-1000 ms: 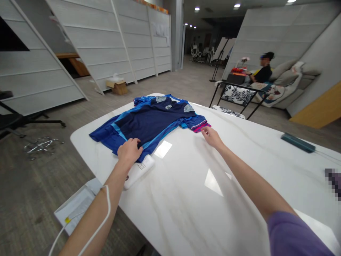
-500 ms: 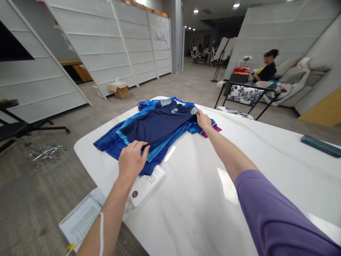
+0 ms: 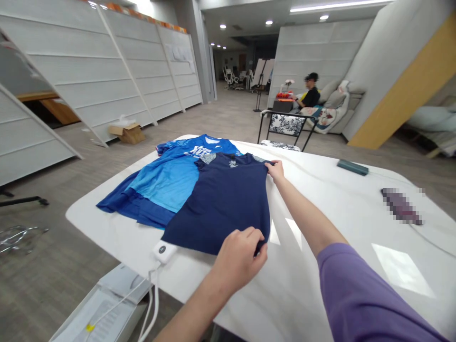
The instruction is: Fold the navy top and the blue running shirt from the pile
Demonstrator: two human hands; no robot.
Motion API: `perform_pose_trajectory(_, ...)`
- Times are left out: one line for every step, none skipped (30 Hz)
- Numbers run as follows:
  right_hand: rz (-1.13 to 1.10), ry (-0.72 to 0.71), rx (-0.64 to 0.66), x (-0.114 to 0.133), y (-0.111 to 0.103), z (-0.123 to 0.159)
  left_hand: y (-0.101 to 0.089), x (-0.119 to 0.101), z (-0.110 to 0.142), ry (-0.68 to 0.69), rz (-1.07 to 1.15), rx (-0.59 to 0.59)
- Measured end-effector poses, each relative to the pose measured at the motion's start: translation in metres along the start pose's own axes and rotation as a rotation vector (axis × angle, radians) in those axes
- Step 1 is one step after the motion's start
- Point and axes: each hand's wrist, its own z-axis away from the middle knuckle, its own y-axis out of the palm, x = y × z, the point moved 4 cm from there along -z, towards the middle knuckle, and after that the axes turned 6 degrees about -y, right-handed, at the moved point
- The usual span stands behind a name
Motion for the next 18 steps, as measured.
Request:
perform_pose_trajectory(0.012,0.062,-0.028,-0.016,-0.022,0.016,0.018,-0.019,0.003,0.016,0.053,0.051)
perform_pose_trajectory(0.026,0.126,-0.057,-0.034,-0.045,0.033,0.036,-0.038,0.006,0.035,0.106,0.104)
perform_pose_trajectory(0.042,0.187,-0.085,-0.053,-0.07,0.05,0.054,-0.057,0.01,0.057,0.157,0.157)
perform_pose_trajectory(0.056,0.24,-0.11,-0.072,-0.095,0.068,0.071,-0.077,0.015,0.08,0.203,0.209)
perform_pose_trajectory(0.065,0.286,-0.135,-0.092,-0.121,0.085,0.088,-0.097,0.02,0.104,0.242,0.262)
perform_pose_trajectory(0.07,0.323,-0.159,-0.111,-0.148,0.104,0.103,-0.116,0.026,0.131,0.272,0.313)
perform_pose_trajectory(0.071,0.348,-0.182,-0.13,-0.176,0.122,0.116,-0.136,0.033,0.163,0.297,0.366)
perform_pose_trajectory(0.074,0.365,-0.204,-0.148,-0.203,0.141,0.127,-0.154,0.039,0.2,0.322,0.423)
perform_pose_trajectory(0.081,0.376,-0.225,-0.164,-0.23,0.159,0.135,-0.171,0.044,0.241,0.346,0.475)
perform_pose_trajectory(0.094,0.383,-0.237,-0.179,-0.256,0.178,0.14,-0.184,0.047,0.283,0.364,0.513)
perform_pose_trajectory(0.118,0.389,-0.237,-0.191,-0.28,0.196,0.142,-0.193,0.045,0.318,0.37,0.526)
perform_pose_trajectory(0.154,0.396,-0.228,-0.201,-0.302,0.212,0.14,-0.197,0.037,0.341,0.359,0.507)
perform_pose_trajectory(0.21,0.4,-0.221,-0.209,-0.321,0.227,0.137,-0.196,0.023,0.348,0.328,0.454)
perform_pose_trajectory(0.286,0.398,-0.223,-0.214,-0.338,0.239,0.133,-0.19,0.001,0.334,0.273,0.373)
perform_pose_trajectory(0.377,0.386,-0.236,-0.217,-0.351,0.248,0.129,-0.179,-0.026,0.303,0.206,0.278)
perform_pose_trajectory(0.469,0.36,-0.252,-0.218,-0.361,0.252,0.127,-0.164,-0.057,0.265,0.127,0.192)
perform_pose_trajectory(0.541,0.318,-0.256,-0.217,-0.365,0.253,0.126,-0.147,-0.092,0.202,0.037,0.115)
perform_pose_trajectory(0.579,0.266,-0.234,-0.215,-0.363,0.25,0.127,-0.127,-0.127,0.133,-0.051,0.07)
